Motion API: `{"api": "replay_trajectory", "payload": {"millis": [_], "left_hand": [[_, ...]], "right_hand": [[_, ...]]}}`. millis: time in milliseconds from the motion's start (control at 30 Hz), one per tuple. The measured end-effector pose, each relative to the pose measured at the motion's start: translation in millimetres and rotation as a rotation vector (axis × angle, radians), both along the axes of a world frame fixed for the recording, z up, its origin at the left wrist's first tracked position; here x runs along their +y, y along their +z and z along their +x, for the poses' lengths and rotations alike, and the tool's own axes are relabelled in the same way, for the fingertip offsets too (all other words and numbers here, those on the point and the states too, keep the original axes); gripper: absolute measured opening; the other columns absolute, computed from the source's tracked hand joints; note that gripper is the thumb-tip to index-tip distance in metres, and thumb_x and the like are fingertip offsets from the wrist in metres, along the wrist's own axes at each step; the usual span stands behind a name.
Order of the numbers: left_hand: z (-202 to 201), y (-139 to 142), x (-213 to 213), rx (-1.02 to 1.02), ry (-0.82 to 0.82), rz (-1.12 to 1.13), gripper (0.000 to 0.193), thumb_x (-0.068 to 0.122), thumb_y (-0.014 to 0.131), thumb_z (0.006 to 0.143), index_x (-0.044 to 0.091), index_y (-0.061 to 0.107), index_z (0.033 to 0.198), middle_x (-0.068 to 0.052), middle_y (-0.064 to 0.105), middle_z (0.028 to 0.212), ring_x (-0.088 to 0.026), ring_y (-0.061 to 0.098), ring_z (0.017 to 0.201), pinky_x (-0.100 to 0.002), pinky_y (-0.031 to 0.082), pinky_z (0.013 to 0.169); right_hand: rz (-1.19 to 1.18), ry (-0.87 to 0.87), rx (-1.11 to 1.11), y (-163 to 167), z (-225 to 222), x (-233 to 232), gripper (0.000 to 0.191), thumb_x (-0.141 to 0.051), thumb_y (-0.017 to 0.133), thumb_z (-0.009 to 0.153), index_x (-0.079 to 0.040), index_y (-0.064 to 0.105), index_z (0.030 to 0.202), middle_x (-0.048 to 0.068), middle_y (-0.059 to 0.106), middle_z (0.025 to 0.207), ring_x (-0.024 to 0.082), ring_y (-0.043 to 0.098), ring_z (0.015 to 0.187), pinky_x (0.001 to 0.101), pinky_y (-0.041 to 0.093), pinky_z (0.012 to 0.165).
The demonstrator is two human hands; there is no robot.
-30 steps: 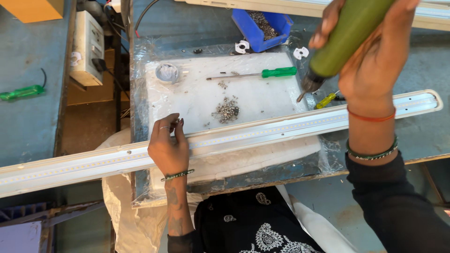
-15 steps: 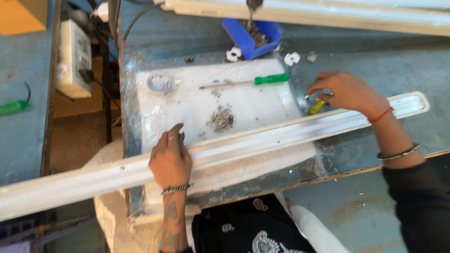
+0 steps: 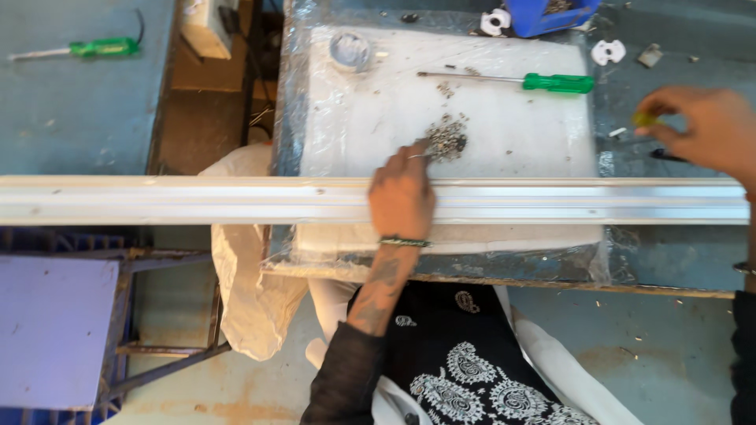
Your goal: The person uses a green electric screwdriver to drive screws into long LED batten light fixtures on a workbench, picking screws one at a time from a pile and from a blue bin, and repositioning the fixture between screws. The person continues driving screws along the length of the fixture.
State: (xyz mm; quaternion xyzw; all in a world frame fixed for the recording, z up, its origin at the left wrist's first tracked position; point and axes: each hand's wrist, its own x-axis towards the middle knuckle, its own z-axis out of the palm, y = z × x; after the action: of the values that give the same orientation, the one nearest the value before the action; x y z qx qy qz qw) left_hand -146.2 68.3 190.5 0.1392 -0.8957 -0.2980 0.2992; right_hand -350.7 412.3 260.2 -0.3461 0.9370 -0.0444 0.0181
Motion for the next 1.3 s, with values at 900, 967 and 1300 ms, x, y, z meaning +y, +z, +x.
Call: {"api": "replay_trajectory", "payload": {"millis": [900,967,1300], "left_hand": [[75,8,-160,0.11,0.198,-0.103,0.038,-0.003,0.058,0.092,0.011,0.065,0.127,-0.013,0.069,0.11,-0.04,0.065,0.098,-0.049,0.052,0.081],[73,10,-154,0.117,0.206,-0.095,0.038,-0.002,0.059,0.092,0.012,0.066,0.126,-0.014,0.07,0.11,-0.04,0.065,0.096,-0.049,0.052,0.08],[85,15,-167,0.343,0.136,0.29,0.025,-0.004,0.055,0.101,0.005,0.068,0.121,-0.015,0.069,0.106,-0.031,0.069,0.094,-0.036,0.055,0.084]], "right_hand": [[-1.654,0.205,-1.014,-3,156,-220,0.064,-0.048,0.039,0.12,-0.011,0.037,0.068,0.001,0.033,0.057,0.012,0.031,0.051,0.0284,0.028,0.052],[-1.644,0.217,-1.082,-6,166,-236,0.057,-0.044,0.039,0.117,-0.013,0.033,0.069,0.001,0.031,0.057,0.014,0.028,0.053,0.0329,0.024,0.057],[-1.575,0.428,-1.229,-22,180,-310,0.058,-0.034,0.042,0.113,-0.012,0.023,0.063,0.003,0.03,0.057,0.012,0.021,0.054,0.0323,0.021,0.051]]}}
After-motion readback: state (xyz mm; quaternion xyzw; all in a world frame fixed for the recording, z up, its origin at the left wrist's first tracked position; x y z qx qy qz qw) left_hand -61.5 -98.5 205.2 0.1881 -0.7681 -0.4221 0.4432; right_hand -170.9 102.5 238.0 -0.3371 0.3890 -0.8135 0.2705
